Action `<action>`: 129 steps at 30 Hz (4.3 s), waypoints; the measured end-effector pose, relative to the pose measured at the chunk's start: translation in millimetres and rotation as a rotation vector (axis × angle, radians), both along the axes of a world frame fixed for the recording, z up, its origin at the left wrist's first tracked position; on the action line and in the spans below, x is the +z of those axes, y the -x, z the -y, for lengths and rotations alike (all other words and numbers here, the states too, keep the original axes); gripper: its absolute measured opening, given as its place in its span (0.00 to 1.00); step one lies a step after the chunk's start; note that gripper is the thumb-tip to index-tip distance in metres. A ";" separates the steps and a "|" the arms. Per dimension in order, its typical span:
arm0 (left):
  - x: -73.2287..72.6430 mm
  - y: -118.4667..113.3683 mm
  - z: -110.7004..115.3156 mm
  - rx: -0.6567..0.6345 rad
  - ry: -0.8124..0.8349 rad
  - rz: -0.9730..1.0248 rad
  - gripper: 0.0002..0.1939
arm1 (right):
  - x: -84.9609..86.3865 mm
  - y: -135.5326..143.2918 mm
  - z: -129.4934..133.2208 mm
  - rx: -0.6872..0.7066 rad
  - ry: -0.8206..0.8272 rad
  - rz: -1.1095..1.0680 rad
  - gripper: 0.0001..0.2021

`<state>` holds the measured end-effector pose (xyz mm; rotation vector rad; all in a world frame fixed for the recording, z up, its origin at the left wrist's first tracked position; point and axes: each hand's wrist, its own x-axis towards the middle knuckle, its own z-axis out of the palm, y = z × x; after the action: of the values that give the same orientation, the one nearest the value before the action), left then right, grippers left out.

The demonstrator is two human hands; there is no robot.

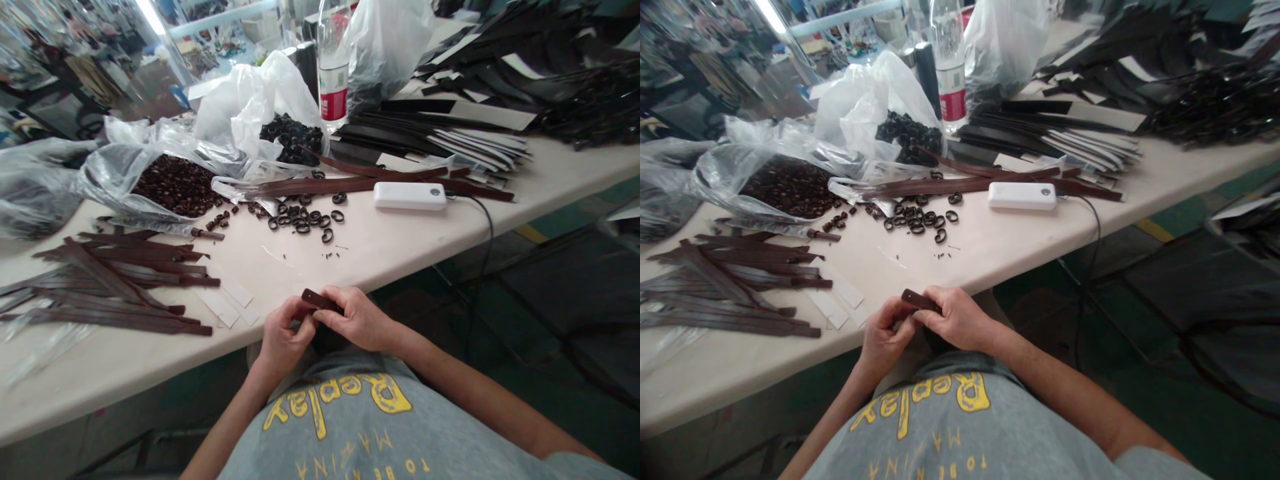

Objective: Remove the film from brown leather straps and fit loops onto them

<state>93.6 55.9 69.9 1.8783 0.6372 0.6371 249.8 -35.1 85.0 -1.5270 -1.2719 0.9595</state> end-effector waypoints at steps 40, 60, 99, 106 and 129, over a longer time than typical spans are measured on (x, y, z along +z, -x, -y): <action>16.9 -0.2 -6.1 0.068 0.541 0.177 0.05 | -1.9 12.5 6.4 0.019 -0.062 0.658 0.08; 11.8 -2.9 -4.6 0.085 0.611 0.248 0.08 | 14.1 3.2 8.9 0.307 0.031 0.206 0.11; -0.8 -3.0 -6.2 0.178 0.100 0.287 0.07 | 0.7 8.0 0.4 0.125 0.043 -0.023 0.16; -8.8 3.6 3.4 0.167 0.218 0.313 0.14 | 8.4 8.6 1.8 0.107 0.012 0.021 0.19; 12.5 5.2 -30.3 0.335 0.506 0.437 0.08 | 3.2 4.1 4.8 0.070 0.114 0.292 0.11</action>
<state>88.3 86.3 82.4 1.1253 0.7433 0.9655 245.7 -39.9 88.2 -1.7700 -1.5043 0.8889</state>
